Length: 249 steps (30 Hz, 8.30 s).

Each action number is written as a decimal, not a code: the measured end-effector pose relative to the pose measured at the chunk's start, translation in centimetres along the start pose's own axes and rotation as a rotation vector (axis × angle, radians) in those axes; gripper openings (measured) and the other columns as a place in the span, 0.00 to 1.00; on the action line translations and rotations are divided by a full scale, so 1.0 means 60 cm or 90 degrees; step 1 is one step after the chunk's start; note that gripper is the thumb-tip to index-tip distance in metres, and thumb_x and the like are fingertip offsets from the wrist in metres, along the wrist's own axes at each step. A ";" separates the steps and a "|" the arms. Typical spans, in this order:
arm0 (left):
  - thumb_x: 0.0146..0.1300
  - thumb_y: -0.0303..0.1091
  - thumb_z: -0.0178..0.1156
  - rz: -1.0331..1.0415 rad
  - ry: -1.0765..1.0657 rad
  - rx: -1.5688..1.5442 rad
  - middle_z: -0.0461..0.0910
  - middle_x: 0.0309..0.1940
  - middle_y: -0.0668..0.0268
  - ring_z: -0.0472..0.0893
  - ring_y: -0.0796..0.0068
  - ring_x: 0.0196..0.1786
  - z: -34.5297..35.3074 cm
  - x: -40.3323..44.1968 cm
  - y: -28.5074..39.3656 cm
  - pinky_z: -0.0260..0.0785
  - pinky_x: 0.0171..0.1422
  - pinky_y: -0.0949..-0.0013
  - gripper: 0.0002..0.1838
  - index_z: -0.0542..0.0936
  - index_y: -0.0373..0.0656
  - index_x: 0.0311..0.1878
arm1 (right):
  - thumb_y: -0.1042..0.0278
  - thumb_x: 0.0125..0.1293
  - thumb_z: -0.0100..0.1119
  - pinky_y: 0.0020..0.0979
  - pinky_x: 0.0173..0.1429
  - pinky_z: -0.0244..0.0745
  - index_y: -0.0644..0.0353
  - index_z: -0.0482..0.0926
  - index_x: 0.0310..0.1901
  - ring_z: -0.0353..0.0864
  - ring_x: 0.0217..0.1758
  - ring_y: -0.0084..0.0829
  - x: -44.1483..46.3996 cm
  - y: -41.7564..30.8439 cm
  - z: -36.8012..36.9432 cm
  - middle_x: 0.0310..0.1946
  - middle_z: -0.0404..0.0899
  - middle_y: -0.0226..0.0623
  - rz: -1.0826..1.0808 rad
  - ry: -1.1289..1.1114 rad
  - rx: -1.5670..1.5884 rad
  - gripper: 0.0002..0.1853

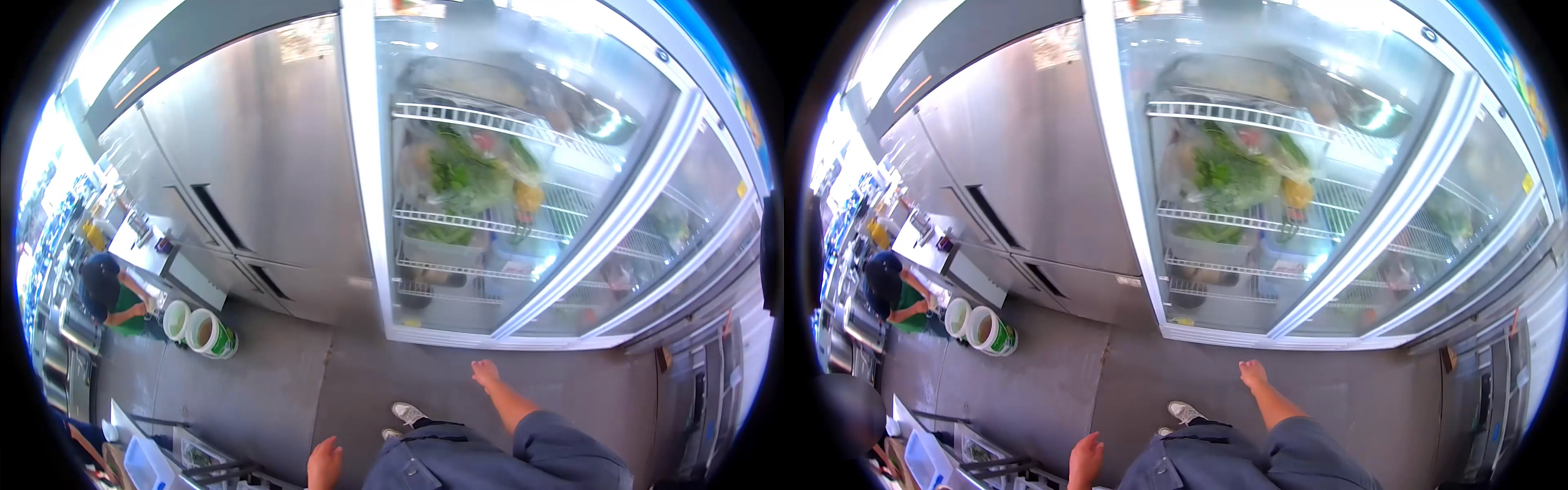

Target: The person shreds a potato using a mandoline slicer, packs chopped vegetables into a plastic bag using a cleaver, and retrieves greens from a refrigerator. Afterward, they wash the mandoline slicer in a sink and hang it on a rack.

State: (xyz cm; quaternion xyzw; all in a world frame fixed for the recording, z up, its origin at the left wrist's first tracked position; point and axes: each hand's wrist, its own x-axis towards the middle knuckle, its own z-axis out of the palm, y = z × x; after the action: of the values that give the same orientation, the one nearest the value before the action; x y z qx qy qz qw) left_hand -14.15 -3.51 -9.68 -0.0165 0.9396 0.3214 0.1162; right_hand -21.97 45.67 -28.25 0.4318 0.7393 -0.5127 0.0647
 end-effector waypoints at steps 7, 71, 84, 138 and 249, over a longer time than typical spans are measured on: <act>0.65 0.39 0.60 0.133 -0.140 0.005 0.83 0.43 0.52 0.83 0.51 0.46 0.045 0.101 0.055 0.75 0.53 0.55 0.20 0.79 0.42 0.58 | 0.65 0.68 0.60 0.29 0.38 0.78 0.62 0.75 0.52 0.85 0.35 0.29 -0.115 0.011 -0.123 0.42 0.79 0.37 -0.009 0.091 0.116 0.15; 0.56 0.22 0.61 -0.119 0.322 -0.227 0.77 0.28 0.64 0.78 0.71 0.30 0.139 -0.203 0.338 0.72 0.37 0.67 0.20 0.71 0.38 0.53 | 0.67 0.72 0.59 0.25 0.45 0.78 0.63 0.72 0.59 0.85 0.42 0.26 -0.100 -0.207 -0.407 0.48 0.78 0.38 -0.498 -0.435 0.100 0.17; 0.66 0.17 0.49 -0.341 0.648 -0.379 0.76 0.44 0.60 0.76 0.77 0.31 0.197 -0.145 0.268 0.70 0.30 0.75 0.18 0.68 0.36 0.59 | 0.53 0.66 0.64 0.39 0.58 0.75 0.62 0.79 0.55 0.83 0.51 0.42 0.246 -0.806 -0.314 0.53 0.81 0.47 -0.657 -0.174 -0.021 0.23; 0.65 0.22 0.60 -0.334 0.553 -0.404 0.75 0.46 0.62 0.77 0.77 0.39 0.106 -0.118 0.193 0.73 0.39 0.74 0.23 0.67 0.35 0.62 | 0.80 0.55 0.60 0.42 0.62 0.71 0.61 0.76 0.57 0.74 0.58 0.54 0.063 -0.642 -0.331 0.56 0.71 0.50 -0.951 0.151 -0.150 0.25; 0.64 0.35 0.64 -0.755 0.842 -0.561 0.82 0.43 0.61 0.83 0.68 0.36 -0.683 -0.218 -0.763 0.76 0.44 0.67 0.19 0.78 0.40 0.57 | 0.78 0.54 0.58 0.41 0.58 0.74 0.59 0.78 0.55 0.76 0.55 0.50 -1.636 -0.552 1.942 0.53 0.74 0.45 -1.290 -1.241 -0.158 0.23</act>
State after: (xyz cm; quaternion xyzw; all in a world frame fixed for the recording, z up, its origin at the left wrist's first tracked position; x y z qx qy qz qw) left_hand -5.11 -65.32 -2.75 -0.7020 0.4513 0.4582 -0.3060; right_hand -25.02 -108.68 -6.45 -0.8105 0.4239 -0.3576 0.1886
